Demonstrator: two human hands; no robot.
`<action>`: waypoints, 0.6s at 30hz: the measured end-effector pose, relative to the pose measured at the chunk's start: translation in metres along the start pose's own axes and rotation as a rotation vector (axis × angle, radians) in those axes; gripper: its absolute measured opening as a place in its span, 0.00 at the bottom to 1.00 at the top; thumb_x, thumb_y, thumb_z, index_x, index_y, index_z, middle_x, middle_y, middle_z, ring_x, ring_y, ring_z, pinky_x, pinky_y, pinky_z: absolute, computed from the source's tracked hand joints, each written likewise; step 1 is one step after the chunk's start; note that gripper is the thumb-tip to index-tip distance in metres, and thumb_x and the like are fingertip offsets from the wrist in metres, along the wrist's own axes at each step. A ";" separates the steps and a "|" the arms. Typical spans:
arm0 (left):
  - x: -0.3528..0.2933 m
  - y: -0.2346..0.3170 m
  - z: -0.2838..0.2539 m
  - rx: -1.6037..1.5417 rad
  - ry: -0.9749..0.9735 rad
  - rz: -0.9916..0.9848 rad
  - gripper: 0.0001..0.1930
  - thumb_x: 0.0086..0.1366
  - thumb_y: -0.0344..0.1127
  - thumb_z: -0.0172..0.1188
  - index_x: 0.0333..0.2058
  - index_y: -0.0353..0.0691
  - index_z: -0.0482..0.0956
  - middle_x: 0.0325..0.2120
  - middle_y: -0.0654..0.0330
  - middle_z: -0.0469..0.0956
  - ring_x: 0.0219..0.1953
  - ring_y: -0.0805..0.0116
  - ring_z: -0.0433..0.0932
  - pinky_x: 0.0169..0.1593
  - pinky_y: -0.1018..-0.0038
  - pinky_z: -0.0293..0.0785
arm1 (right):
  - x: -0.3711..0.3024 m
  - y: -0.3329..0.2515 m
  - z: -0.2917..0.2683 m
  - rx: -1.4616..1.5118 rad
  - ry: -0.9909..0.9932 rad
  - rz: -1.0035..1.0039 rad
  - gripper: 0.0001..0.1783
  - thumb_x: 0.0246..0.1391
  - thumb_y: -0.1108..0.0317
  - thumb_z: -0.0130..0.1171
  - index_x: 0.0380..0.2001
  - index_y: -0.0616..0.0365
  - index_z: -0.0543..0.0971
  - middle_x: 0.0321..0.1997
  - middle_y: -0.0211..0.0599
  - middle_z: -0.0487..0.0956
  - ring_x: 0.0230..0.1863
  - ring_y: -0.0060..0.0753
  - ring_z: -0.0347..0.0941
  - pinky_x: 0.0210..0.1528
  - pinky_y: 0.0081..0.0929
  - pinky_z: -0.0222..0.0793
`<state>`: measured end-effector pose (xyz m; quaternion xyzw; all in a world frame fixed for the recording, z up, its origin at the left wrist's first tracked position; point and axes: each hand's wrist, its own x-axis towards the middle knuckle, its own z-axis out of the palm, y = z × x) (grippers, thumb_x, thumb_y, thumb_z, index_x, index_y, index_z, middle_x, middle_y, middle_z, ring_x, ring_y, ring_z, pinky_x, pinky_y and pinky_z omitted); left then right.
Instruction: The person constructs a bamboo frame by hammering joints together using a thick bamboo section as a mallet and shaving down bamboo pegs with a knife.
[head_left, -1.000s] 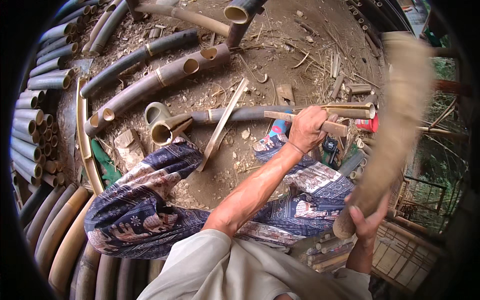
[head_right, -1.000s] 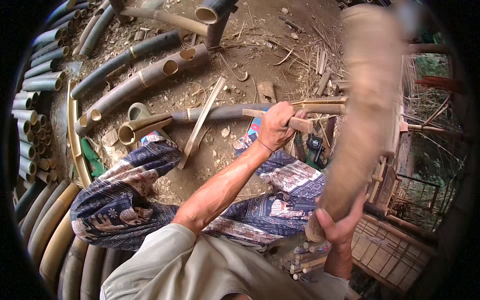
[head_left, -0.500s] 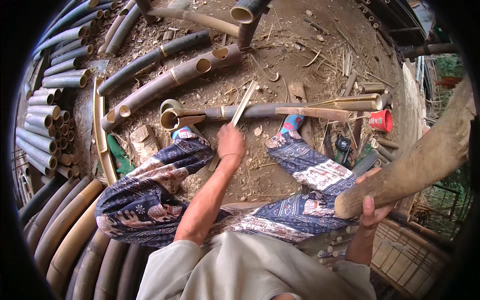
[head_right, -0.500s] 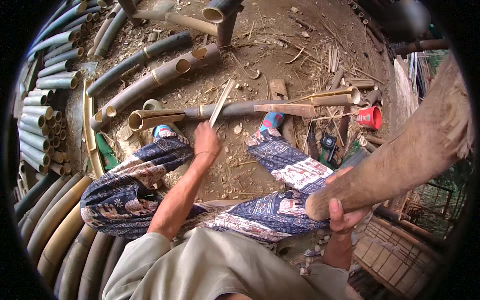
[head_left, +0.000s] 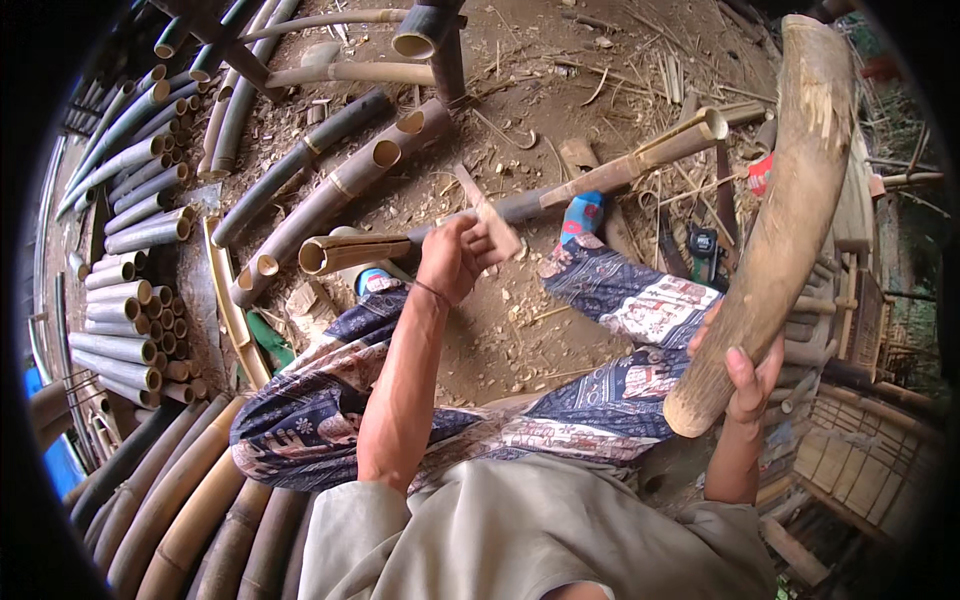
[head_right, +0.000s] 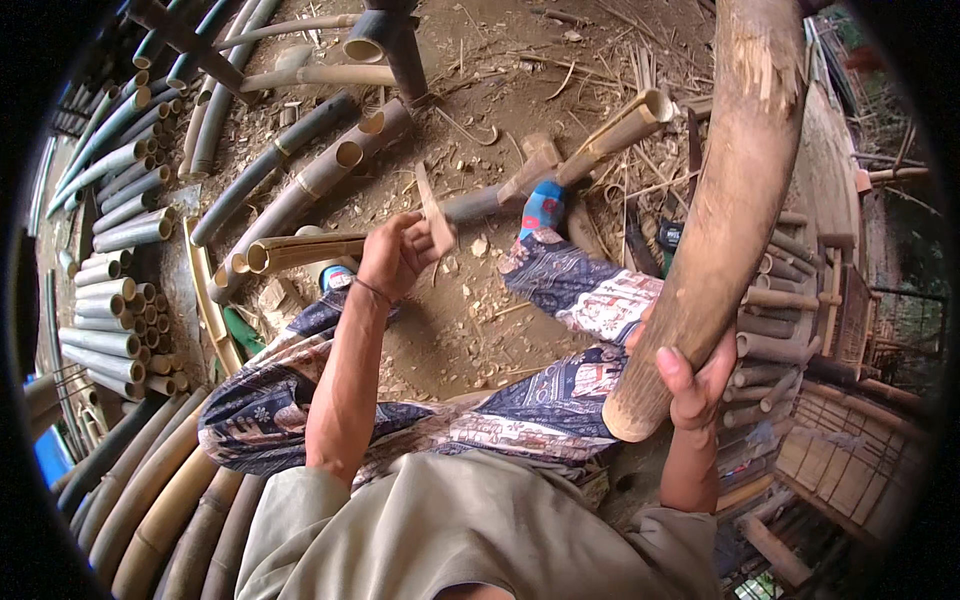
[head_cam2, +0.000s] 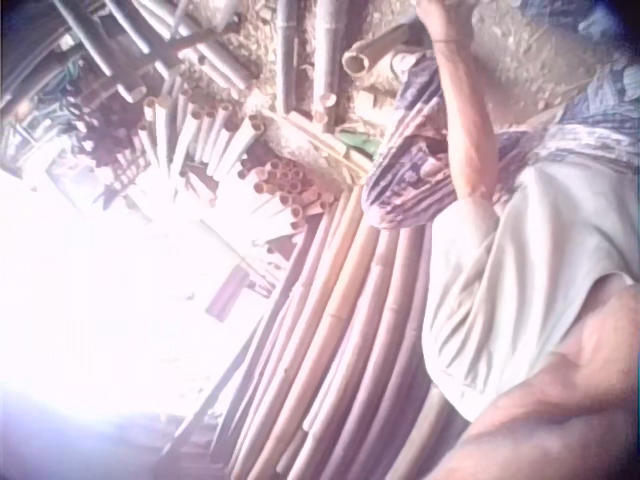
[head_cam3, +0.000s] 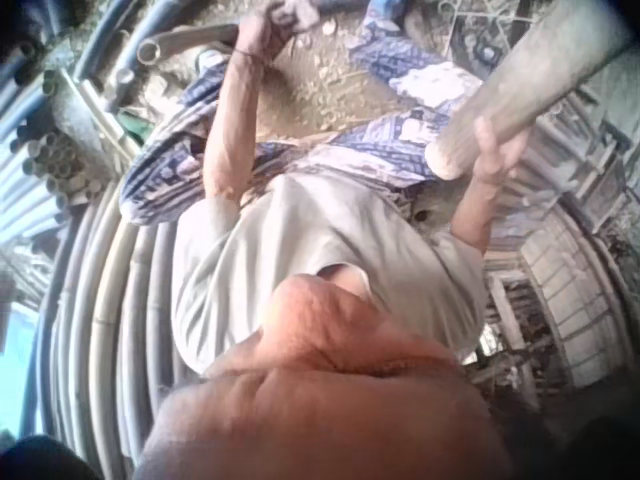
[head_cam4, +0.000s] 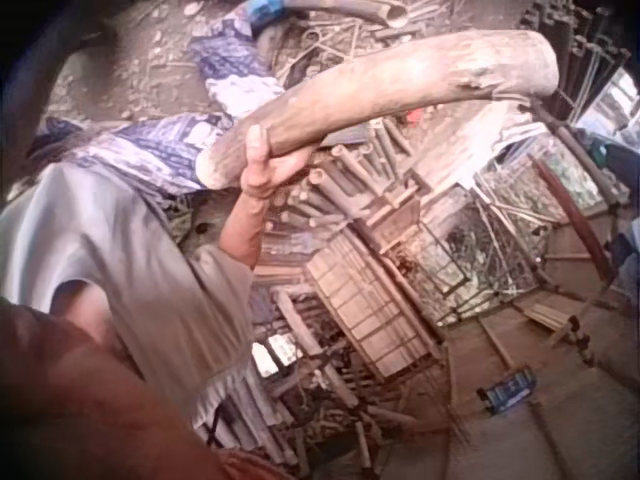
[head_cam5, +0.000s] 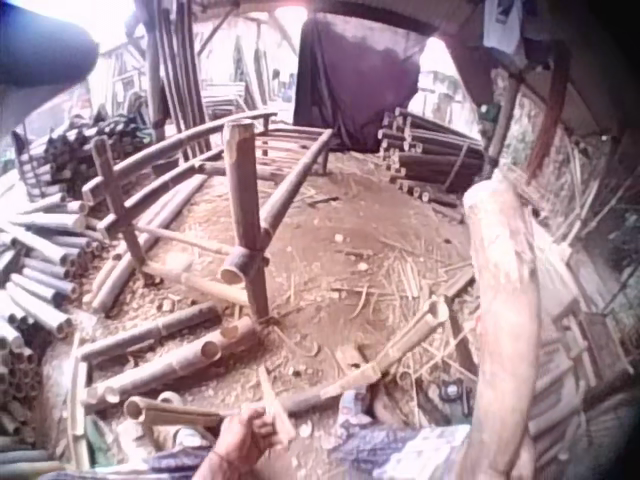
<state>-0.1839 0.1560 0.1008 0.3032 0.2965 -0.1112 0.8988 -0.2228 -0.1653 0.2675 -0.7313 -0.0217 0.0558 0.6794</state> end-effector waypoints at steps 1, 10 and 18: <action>-0.002 0.006 0.004 -0.067 -0.014 -0.029 0.13 0.64 0.27 0.47 0.46 0.27 0.67 0.40 0.46 0.74 0.37 0.56 0.80 0.41 0.64 0.81 | 0.000 0.002 0.000 0.004 -0.002 0.005 0.35 0.45 0.61 0.58 0.53 0.68 0.61 0.37 0.47 0.74 0.32 0.35 0.75 0.36 0.32 0.74; -0.055 0.007 0.008 0.041 0.053 0.319 0.39 0.58 0.19 0.49 0.64 0.28 0.37 0.47 0.38 0.70 0.46 0.51 0.77 0.50 0.61 0.77 | 0.005 0.023 0.000 0.017 -0.007 0.072 0.30 0.49 0.60 0.55 0.51 0.69 0.63 0.37 0.47 0.74 0.31 0.34 0.75 0.33 0.30 0.75; -0.064 0.000 0.009 0.705 0.139 0.597 0.30 0.58 0.24 0.59 0.60 0.33 0.62 0.41 0.54 0.73 0.40 0.65 0.75 0.48 0.73 0.74 | 0.008 0.026 0.006 0.037 -0.009 0.066 0.30 0.49 0.61 0.56 0.51 0.67 0.63 0.35 0.45 0.74 0.30 0.33 0.75 0.33 0.30 0.74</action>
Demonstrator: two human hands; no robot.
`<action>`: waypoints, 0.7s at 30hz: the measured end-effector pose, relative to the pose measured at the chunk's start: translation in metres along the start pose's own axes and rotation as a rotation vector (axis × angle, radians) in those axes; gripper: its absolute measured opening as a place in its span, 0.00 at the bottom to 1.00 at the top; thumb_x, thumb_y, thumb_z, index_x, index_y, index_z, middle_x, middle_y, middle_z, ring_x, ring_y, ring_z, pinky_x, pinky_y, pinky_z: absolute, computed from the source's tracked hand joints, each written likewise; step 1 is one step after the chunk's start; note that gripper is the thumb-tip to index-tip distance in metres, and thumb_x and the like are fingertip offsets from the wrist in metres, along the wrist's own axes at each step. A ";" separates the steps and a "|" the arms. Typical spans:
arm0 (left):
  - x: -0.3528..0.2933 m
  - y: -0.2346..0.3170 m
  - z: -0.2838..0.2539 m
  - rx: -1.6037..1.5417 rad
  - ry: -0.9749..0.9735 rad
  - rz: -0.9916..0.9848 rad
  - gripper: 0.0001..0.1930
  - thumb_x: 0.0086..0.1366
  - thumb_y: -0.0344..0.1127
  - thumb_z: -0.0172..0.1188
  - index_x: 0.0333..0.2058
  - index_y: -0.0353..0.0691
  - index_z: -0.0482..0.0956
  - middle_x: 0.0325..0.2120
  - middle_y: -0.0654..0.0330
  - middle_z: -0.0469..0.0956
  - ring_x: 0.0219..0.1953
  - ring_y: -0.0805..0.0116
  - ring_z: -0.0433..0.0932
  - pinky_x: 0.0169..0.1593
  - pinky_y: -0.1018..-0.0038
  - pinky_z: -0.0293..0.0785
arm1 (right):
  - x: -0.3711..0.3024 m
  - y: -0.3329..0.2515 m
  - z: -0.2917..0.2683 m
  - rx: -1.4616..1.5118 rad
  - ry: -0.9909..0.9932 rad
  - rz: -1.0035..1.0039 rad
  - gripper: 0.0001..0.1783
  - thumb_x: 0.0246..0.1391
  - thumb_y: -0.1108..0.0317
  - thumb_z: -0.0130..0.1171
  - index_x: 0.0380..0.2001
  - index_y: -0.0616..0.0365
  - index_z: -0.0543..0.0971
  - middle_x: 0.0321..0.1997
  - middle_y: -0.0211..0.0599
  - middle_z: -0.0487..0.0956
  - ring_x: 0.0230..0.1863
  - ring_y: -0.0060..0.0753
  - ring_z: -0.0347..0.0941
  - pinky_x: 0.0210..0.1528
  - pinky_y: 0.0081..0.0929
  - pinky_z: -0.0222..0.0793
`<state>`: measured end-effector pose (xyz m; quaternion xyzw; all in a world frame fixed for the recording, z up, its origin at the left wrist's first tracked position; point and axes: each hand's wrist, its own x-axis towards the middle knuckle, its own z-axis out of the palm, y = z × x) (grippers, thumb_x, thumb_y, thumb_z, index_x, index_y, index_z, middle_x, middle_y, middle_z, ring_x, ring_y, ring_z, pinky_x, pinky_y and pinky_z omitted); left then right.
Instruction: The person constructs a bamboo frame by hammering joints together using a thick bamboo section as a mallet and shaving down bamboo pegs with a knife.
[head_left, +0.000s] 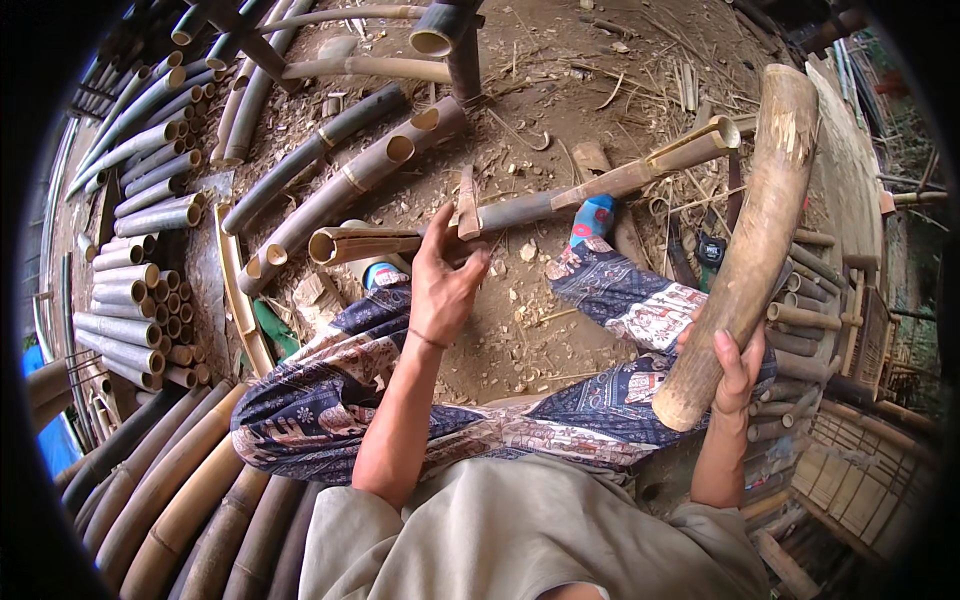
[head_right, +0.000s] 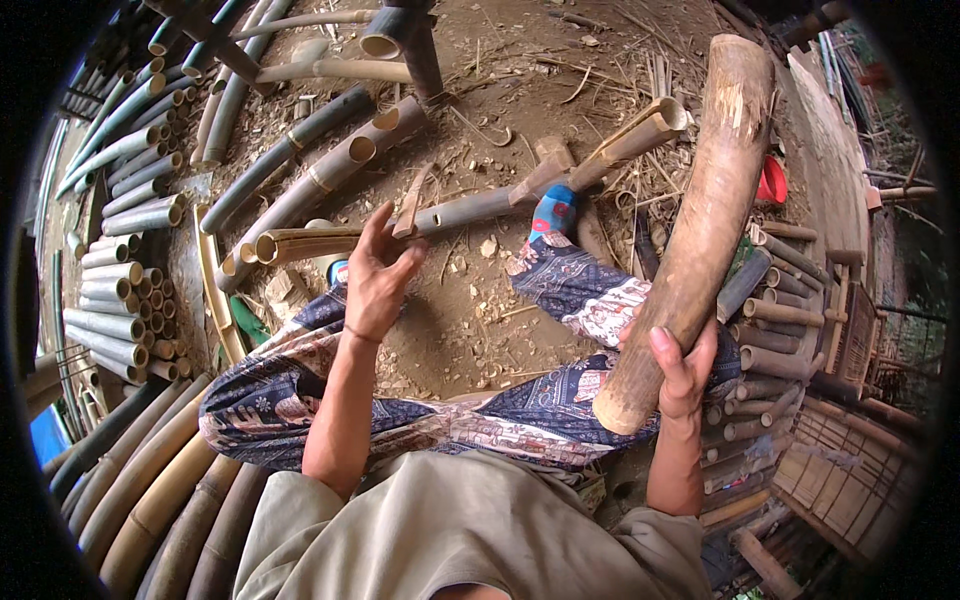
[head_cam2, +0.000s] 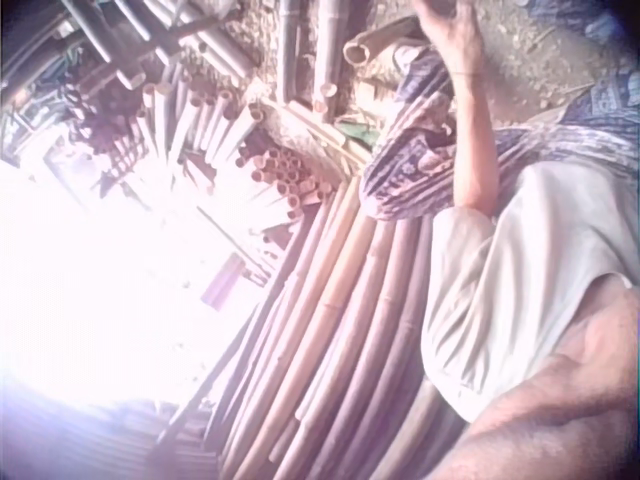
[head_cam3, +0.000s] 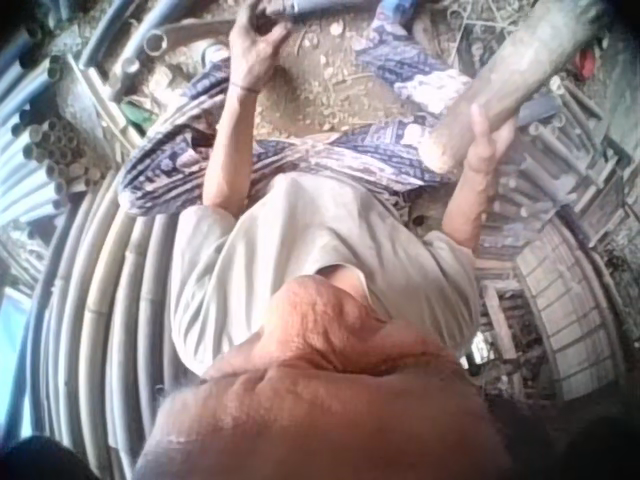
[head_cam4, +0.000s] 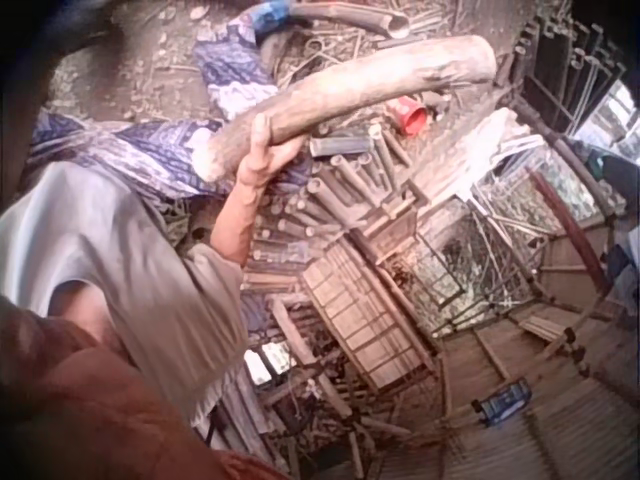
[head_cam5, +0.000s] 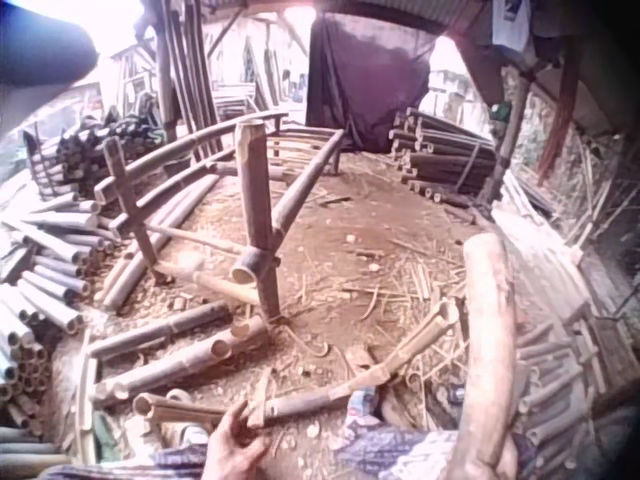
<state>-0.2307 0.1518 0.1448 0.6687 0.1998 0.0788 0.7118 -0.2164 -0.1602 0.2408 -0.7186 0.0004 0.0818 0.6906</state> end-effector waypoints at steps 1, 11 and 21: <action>0.007 -0.004 -0.001 0.275 0.039 0.104 0.27 0.59 0.27 0.60 0.57 0.37 0.67 0.39 0.57 0.72 0.39 0.66 0.74 0.46 0.74 0.73 | 0.000 -0.001 0.001 -0.002 0.002 0.006 0.30 0.49 0.61 0.56 0.51 0.67 0.62 0.35 0.45 0.74 0.30 0.34 0.75 0.33 0.30 0.74; -0.001 0.027 -0.036 0.258 0.127 0.661 0.11 0.64 0.19 0.53 0.44 0.36 0.76 0.47 0.55 0.71 0.52 0.63 0.73 0.55 0.70 0.73 | -0.001 -0.011 -0.004 -0.015 -0.038 -0.040 0.31 0.48 0.62 0.59 0.52 0.66 0.62 0.37 0.45 0.75 0.32 0.34 0.76 0.34 0.32 0.75; 0.002 -0.035 -0.011 0.675 0.253 0.607 0.23 0.59 0.23 0.57 0.53 0.34 0.65 0.49 0.46 0.65 0.51 0.53 0.70 0.51 0.67 0.71 | 0.003 -0.001 0.006 0.025 -0.026 -0.008 0.31 0.48 0.62 0.58 0.53 0.66 0.62 0.37 0.44 0.74 0.31 0.33 0.76 0.34 0.30 0.74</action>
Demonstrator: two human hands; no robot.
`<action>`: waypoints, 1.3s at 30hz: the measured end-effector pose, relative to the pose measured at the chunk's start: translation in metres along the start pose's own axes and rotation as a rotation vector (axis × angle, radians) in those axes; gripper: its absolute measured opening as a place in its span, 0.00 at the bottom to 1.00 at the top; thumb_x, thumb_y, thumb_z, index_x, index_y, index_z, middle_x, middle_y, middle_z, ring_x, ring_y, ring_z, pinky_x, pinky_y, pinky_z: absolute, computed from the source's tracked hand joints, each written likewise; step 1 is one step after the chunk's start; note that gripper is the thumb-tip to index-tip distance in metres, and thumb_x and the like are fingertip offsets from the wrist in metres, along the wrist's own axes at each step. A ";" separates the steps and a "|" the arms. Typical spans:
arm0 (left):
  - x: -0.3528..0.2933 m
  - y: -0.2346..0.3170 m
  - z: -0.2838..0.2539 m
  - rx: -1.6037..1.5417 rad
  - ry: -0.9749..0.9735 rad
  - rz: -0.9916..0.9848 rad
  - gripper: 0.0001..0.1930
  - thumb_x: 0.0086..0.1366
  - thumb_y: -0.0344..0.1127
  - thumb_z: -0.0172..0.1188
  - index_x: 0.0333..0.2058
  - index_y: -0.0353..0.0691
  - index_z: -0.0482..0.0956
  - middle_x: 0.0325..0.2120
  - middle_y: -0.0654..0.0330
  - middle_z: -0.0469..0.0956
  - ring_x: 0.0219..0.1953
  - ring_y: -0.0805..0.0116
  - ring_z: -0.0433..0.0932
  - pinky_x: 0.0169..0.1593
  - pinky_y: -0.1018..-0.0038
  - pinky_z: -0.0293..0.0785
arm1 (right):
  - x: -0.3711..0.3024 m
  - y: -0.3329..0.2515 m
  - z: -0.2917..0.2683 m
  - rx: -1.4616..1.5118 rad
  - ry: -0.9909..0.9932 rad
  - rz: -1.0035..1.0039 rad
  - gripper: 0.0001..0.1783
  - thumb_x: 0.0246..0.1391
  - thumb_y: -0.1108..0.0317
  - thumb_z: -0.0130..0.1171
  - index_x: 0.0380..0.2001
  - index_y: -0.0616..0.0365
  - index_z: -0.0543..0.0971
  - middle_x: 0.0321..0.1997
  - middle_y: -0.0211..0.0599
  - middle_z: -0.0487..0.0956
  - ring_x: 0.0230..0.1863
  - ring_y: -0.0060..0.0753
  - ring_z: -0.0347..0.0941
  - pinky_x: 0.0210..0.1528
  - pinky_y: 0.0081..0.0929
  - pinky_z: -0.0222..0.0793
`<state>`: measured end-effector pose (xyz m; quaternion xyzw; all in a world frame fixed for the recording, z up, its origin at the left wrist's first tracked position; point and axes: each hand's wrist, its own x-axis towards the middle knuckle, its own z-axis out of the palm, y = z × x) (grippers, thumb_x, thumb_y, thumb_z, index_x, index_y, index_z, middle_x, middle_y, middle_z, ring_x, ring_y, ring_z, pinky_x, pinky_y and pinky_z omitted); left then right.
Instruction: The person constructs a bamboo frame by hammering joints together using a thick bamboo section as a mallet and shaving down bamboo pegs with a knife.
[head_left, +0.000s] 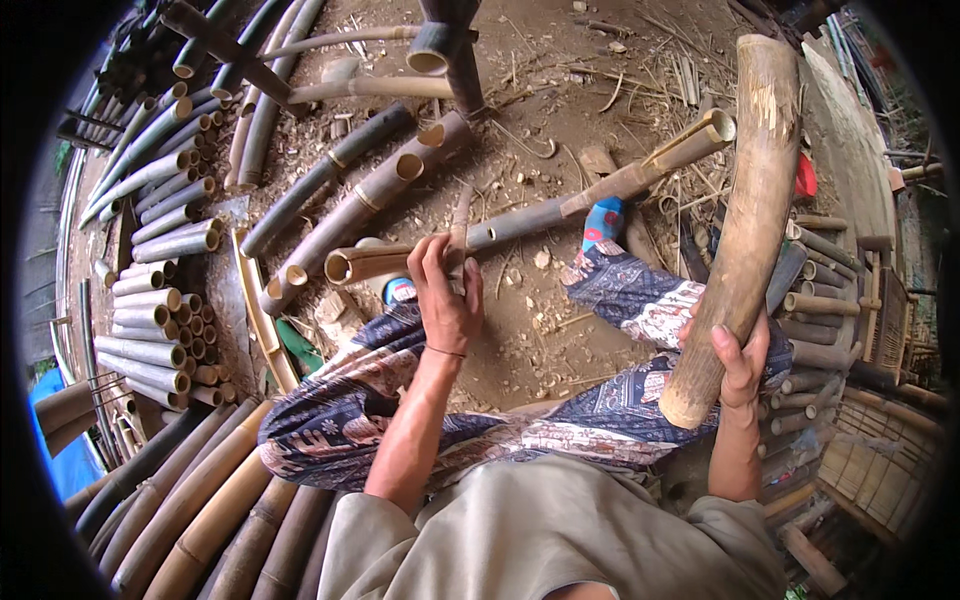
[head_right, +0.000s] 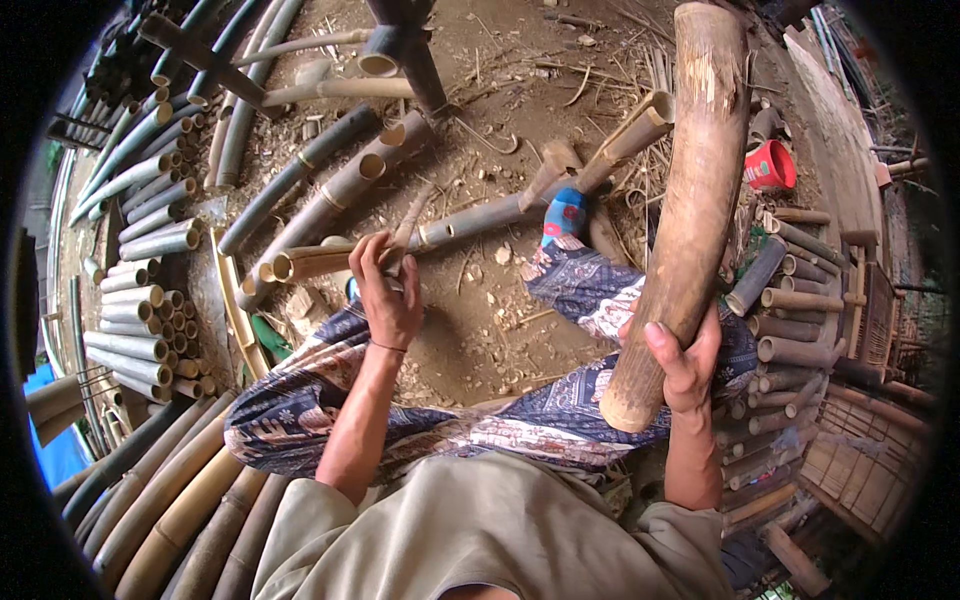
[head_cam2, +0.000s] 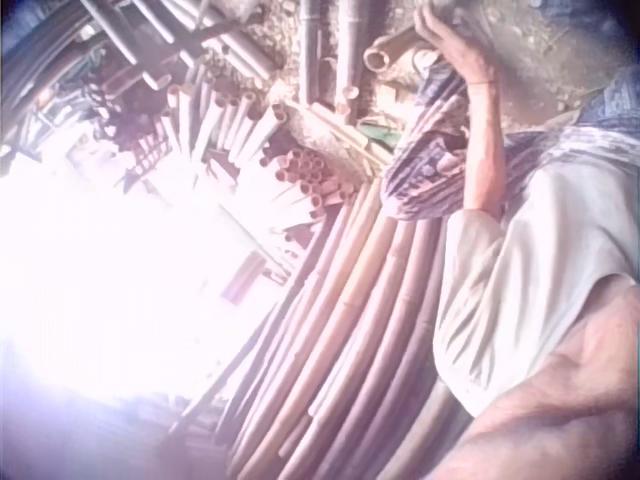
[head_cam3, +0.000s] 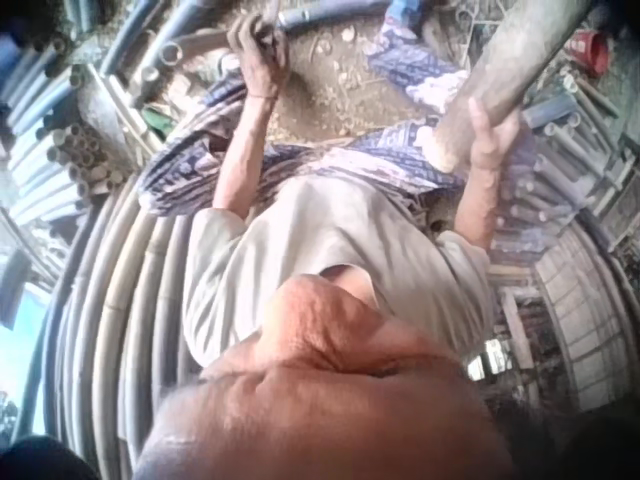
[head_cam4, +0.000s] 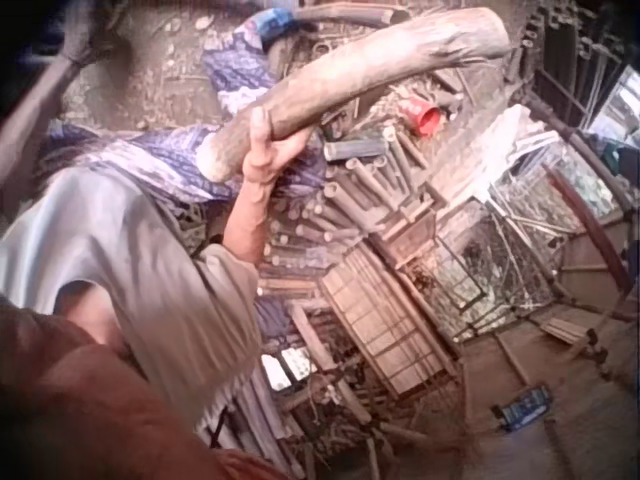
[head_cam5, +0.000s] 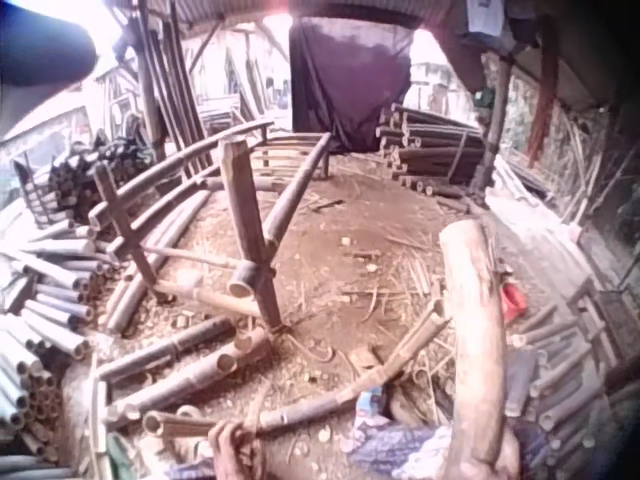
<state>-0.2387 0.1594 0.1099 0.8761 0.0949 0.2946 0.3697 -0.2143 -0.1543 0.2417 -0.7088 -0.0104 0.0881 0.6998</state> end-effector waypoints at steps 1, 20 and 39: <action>0.001 0.004 0.000 0.005 0.013 -0.042 0.30 0.60 0.24 0.57 0.61 0.33 0.57 0.51 0.46 0.63 0.55 0.51 0.67 0.55 0.64 0.69 | -0.001 -0.001 0.002 -0.028 0.015 -0.004 0.32 0.48 0.60 0.58 0.53 0.67 0.62 0.37 0.45 0.74 0.31 0.33 0.76 0.33 0.30 0.75; 0.005 0.010 0.014 -0.114 0.173 -0.197 0.40 0.52 0.27 0.67 0.61 0.33 0.54 0.39 0.53 0.64 0.39 0.61 0.67 0.44 0.67 0.68 | 0.003 0.001 0.008 -0.003 0.001 -0.010 0.33 0.49 0.62 0.58 0.54 0.66 0.60 0.38 0.45 0.74 0.31 0.33 0.76 0.34 0.31 0.75; 0.012 -0.002 -0.008 -1.319 -0.157 -1.130 0.21 0.68 0.49 0.50 0.47 0.35 0.63 0.46 0.44 0.69 0.39 0.55 0.78 0.42 0.66 0.80 | 0.002 0.002 0.007 -0.016 0.023 0.003 0.31 0.50 0.59 0.58 0.52 0.68 0.63 0.38 0.47 0.74 0.31 0.33 0.76 0.34 0.30 0.76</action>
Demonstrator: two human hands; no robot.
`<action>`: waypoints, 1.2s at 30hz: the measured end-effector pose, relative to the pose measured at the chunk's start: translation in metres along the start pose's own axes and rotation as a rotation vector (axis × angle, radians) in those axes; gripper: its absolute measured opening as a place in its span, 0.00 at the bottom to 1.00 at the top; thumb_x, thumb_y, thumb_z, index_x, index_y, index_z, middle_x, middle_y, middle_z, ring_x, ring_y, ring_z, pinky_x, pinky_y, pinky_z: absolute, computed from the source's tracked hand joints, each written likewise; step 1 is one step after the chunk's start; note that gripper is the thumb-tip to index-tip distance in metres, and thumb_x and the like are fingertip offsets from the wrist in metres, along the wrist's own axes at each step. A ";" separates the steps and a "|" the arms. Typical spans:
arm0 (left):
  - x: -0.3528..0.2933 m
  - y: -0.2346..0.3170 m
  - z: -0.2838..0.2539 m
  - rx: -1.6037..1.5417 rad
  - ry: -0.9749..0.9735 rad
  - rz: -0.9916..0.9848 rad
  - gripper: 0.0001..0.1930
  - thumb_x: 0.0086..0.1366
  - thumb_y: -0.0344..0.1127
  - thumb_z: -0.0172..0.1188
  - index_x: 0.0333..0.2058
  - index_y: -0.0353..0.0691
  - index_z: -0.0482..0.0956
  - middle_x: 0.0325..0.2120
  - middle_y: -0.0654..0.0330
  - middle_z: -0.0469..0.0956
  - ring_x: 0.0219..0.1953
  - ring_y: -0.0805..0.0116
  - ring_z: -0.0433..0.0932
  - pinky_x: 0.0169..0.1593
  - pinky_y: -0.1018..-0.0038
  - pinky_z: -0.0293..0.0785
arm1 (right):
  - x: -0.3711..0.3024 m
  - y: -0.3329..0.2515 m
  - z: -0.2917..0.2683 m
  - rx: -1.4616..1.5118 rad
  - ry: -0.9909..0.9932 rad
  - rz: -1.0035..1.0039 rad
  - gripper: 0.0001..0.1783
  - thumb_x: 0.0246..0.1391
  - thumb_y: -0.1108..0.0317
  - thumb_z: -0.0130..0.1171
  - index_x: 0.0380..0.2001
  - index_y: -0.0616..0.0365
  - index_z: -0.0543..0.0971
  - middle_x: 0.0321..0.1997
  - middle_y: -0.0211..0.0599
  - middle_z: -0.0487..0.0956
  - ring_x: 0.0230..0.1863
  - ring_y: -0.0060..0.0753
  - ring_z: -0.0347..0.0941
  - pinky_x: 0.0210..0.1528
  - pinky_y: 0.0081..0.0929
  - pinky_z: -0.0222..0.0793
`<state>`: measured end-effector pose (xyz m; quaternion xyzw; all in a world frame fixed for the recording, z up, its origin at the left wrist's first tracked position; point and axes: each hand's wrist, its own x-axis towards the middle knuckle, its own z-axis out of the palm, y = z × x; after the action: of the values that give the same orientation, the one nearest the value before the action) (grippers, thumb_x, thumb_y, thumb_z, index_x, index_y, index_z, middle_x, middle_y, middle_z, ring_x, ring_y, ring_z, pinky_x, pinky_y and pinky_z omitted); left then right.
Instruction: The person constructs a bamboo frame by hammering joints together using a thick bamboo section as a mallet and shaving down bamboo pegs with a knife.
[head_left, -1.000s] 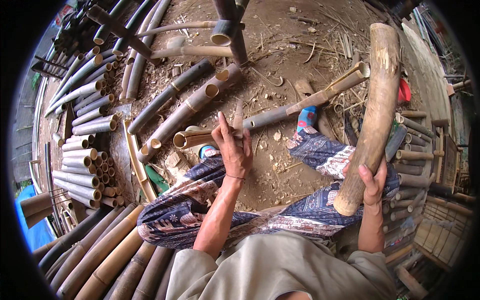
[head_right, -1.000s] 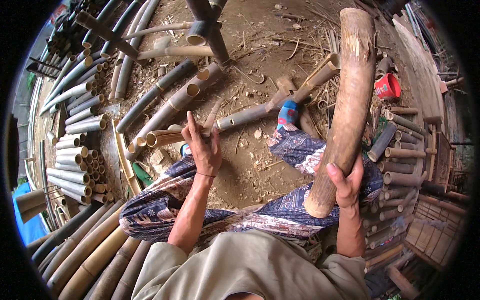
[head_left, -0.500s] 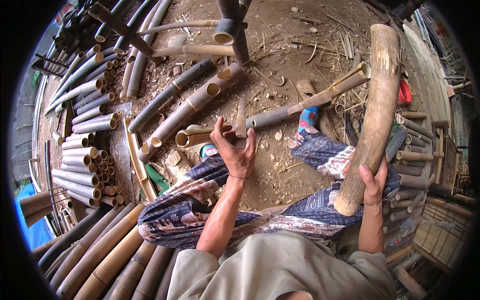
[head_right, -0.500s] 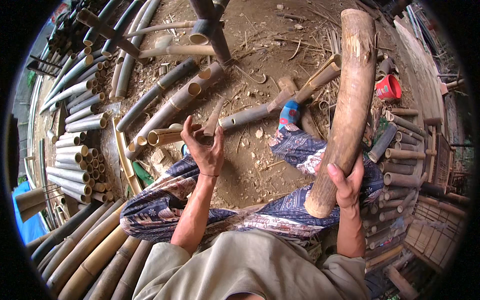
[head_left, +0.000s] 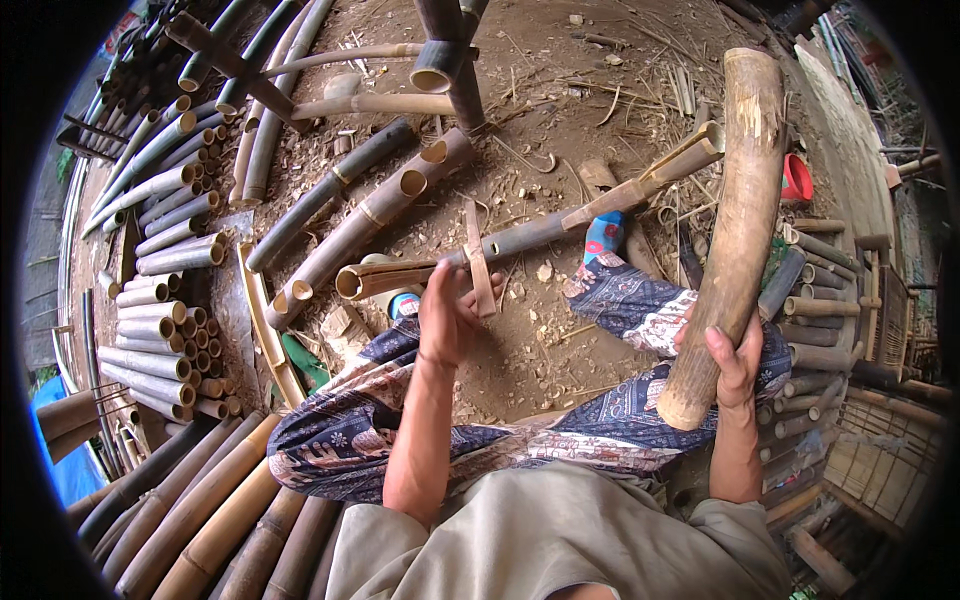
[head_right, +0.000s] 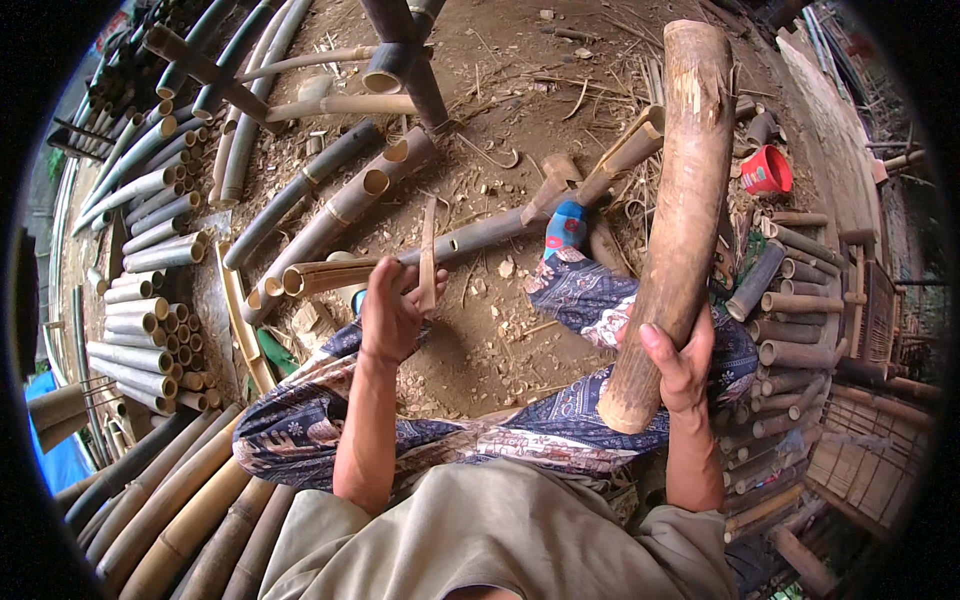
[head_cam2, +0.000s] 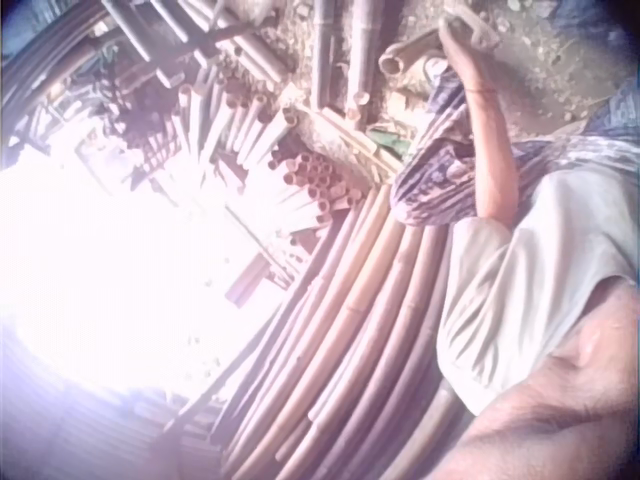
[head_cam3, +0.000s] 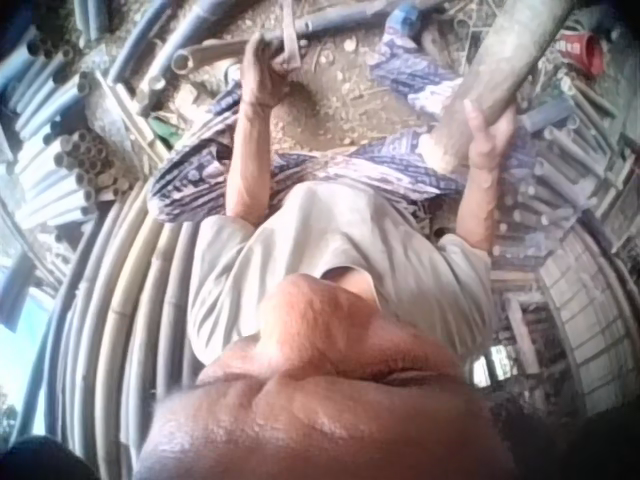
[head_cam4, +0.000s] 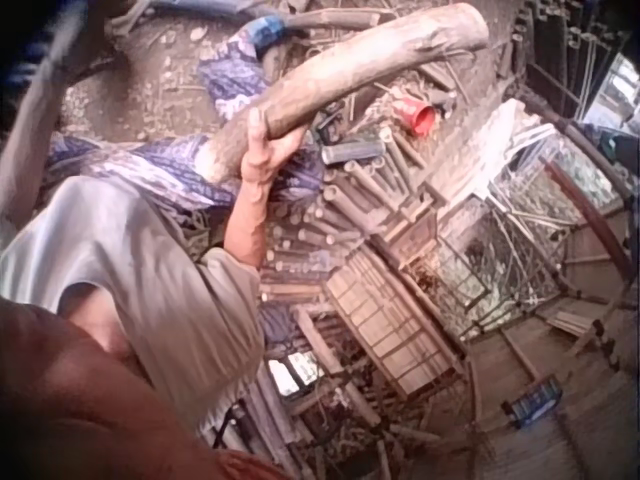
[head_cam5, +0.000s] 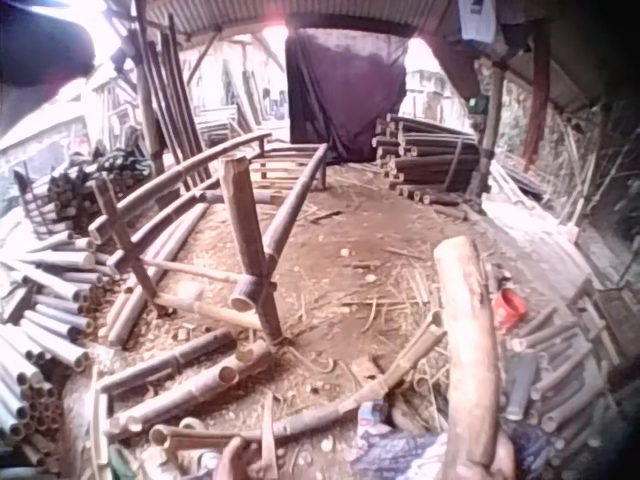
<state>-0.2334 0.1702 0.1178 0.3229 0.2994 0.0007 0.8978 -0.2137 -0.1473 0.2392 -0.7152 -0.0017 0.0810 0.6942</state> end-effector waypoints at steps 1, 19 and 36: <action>0.015 0.000 -0.006 0.037 0.051 -0.124 0.20 0.68 0.48 0.51 0.45 0.34 0.65 0.42 0.46 0.70 0.35 0.58 0.78 0.40 0.68 0.79 | 0.001 0.001 0.000 0.005 -0.006 0.011 0.31 0.50 0.59 0.58 0.51 0.68 0.63 0.38 0.47 0.74 0.31 0.33 0.76 0.33 0.30 0.76; 0.076 -0.024 -0.059 0.870 -0.220 -0.156 0.11 0.58 0.30 0.66 0.39 0.35 0.78 0.34 0.61 0.78 0.39 0.69 0.78 0.43 0.72 0.78 | -0.002 -0.011 -0.019 0.087 -0.044 -0.062 0.35 0.45 0.61 0.62 0.53 0.66 0.62 0.38 0.45 0.75 0.33 0.36 0.77 0.38 0.34 0.76; 0.134 -0.048 -0.072 0.775 -0.207 0.657 0.10 0.59 0.24 0.62 0.39 0.37 0.73 0.34 0.62 0.76 0.40 0.72 0.76 0.45 0.75 0.73 | 0.016 -0.034 -0.005 0.092 -0.232 -0.064 0.42 0.35 0.65 0.65 0.55 0.68 0.61 0.46 0.49 0.72 0.40 0.37 0.76 0.41 0.32 0.76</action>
<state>-0.1712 0.2003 -0.0262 0.7072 0.0702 0.1399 0.6895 -0.1932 -0.1496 0.2712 -0.6682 -0.1011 0.1408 0.7235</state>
